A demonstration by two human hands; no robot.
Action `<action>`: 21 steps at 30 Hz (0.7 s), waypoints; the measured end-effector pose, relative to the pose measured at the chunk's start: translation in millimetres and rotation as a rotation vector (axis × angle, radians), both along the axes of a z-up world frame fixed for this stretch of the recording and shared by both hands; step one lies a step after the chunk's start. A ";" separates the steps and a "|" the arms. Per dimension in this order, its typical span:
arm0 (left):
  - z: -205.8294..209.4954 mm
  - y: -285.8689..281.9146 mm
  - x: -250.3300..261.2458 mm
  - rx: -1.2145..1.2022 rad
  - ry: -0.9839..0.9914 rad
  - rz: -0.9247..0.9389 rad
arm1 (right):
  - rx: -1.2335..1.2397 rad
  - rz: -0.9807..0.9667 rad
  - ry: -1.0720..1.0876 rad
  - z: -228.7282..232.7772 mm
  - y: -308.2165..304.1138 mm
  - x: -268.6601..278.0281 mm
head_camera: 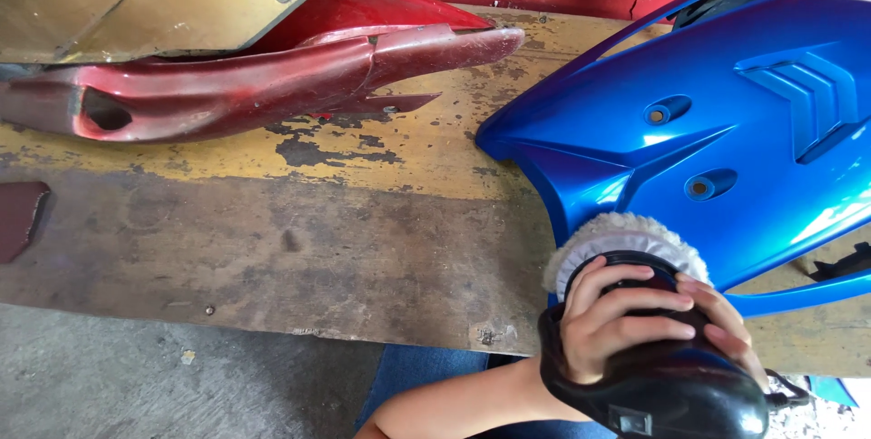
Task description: The person uses a handheld electric polisher with a white buffing pad to polish the surface of a blue motorcycle fairing. They move the tool across the curved bodywork, focusing on the central and side areas. Other motorcycle parts, including a red and a gold fairing, are visible on the workbench nearby.
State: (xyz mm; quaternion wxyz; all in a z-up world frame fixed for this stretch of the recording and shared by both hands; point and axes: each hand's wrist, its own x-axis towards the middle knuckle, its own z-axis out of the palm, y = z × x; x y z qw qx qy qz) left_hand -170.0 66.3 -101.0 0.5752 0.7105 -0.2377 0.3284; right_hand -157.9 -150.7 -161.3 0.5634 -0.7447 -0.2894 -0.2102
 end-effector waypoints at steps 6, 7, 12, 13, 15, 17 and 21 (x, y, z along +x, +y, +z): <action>-14.0 -40.5 -16.9 0.054 0.026 0.077 | 0.080 0.101 0.817 -75.6 -181.0 10.4; -22.2 -50.7 -19.5 0.123 -0.015 0.120 | 0.064 0.124 0.804 -79.5 -198.1 4.7; -6.4 -31.1 -16.1 0.241 -0.039 0.117 | 0.038 0.115 0.565 -151.8 -223.1 -4.3; -0.8 -21.7 -14.8 0.256 -0.035 0.084 | 0.161 0.051 0.493 -159.9 -201.6 -10.3; 2.0 -14.3 -13.0 0.136 -0.018 0.051 | 0.030 0.089 0.483 -145.0 -179.9 5.1; -1.5 -12.5 -13.9 0.013 -0.003 0.019 | -0.104 0.127 0.471 -128.4 -159.7 7.3; -28.7 -32.6 -24.0 -0.031 0.002 0.064 | -0.010 0.119 0.619 -121.1 -177.4 -5.8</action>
